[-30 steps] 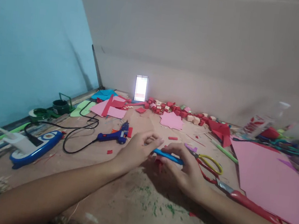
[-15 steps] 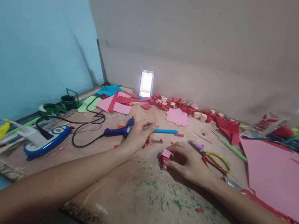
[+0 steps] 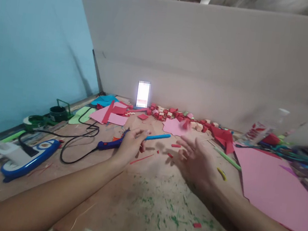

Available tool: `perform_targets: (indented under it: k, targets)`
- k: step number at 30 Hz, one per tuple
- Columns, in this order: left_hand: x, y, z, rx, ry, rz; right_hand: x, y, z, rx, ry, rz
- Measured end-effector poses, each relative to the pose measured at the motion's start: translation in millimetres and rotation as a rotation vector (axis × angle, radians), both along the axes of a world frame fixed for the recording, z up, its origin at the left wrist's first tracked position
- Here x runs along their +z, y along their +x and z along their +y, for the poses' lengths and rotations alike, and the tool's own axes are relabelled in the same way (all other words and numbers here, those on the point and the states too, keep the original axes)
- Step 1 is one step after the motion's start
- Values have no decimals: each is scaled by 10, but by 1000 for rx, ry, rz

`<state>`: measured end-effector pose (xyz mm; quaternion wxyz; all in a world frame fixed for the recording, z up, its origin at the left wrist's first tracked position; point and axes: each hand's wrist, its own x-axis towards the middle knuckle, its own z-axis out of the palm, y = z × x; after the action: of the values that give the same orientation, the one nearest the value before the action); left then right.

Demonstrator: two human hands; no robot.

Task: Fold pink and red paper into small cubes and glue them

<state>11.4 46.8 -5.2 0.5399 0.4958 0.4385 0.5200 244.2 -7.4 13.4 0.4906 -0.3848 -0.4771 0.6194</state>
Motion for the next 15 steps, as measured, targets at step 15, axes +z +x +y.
perform_targets:
  k: [15]
  targets:
    - [-14, 109, -137, -216, 11, 183, -195, -161, -15, -149, -68, -169]
